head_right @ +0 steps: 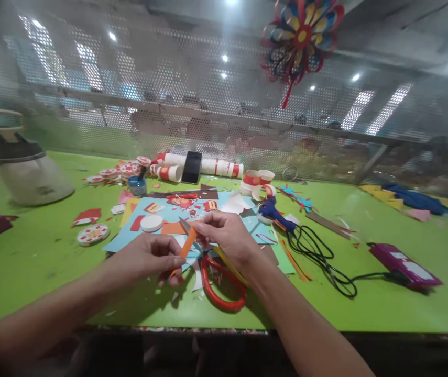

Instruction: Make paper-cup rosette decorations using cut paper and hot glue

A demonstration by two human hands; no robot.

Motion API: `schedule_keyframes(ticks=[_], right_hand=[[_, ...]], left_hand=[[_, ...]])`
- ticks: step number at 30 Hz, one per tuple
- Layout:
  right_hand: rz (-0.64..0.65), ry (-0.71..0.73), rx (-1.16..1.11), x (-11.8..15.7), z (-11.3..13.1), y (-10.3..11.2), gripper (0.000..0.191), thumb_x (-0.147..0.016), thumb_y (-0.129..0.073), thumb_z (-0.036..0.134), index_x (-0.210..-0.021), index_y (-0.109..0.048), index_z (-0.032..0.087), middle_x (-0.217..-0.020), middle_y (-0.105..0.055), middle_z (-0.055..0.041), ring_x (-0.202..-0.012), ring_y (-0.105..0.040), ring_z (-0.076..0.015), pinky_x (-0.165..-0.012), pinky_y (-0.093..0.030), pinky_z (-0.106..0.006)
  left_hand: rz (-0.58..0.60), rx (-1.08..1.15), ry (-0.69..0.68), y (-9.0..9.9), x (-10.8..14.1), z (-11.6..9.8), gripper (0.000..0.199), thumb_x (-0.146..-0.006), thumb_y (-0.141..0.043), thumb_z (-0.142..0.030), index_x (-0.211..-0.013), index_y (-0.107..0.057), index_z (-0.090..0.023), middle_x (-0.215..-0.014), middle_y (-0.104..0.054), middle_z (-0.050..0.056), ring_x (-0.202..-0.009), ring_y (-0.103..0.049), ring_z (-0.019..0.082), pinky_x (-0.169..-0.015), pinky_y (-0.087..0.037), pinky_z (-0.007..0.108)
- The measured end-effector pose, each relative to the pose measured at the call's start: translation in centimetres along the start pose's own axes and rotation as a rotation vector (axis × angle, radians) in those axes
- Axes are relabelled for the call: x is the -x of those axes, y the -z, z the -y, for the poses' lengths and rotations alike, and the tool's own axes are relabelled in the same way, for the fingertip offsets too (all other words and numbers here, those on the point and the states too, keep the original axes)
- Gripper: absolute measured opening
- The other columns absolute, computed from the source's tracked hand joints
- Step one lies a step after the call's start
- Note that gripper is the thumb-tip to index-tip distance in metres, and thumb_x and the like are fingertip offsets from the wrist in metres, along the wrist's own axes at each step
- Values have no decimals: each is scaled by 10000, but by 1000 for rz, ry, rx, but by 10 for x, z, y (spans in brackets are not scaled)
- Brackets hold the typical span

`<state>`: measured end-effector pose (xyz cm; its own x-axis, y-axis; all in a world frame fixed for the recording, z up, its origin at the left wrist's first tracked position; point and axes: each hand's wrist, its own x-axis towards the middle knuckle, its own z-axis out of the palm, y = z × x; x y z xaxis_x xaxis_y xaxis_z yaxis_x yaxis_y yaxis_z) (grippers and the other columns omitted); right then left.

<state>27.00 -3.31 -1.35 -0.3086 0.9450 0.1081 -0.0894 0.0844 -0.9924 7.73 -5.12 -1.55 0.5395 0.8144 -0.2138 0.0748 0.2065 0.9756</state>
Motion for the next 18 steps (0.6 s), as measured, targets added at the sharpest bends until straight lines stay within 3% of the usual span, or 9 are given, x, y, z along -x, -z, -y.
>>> schedule_keyframes(ticks=[12, 15, 18], right_hand=[[35, -84, -68, 1, -7, -9, 270, -668, -816, 351, -664, -636, 150, -570, -606, 29, -506, -508, -78, -532, -394, -244], [71, -108, -64, 3, -6, -12, 262, -670, -817, 329, -657, -633, 144, -564, -599, 32, -497, -501, -68, -533, -391, -235], [110, -141, -64, 8, -5, -16, 257, -679, -814, 319, -656, -623, 148, -555, -595, 36, -491, -502, -68, -528, -396, -230]], left_hand=[[-122, 6, 103, -18, 57, 27, 308, -643, -785, -382, -649, -576, -156, -549, -651, 2, -496, -605, 134, -432, -372, 211], [-146, -84, 61, -13, 69, 28, 290, -686, -747, -397, -660, -586, -157, -540, -634, -2, -504, -571, 126, -455, -378, 215], [-218, -132, -44, -4, 66, 22, 273, -748, -696, -413, -707, -624, -153, -640, -658, 13, -568, -565, 127, -541, -428, 241]])
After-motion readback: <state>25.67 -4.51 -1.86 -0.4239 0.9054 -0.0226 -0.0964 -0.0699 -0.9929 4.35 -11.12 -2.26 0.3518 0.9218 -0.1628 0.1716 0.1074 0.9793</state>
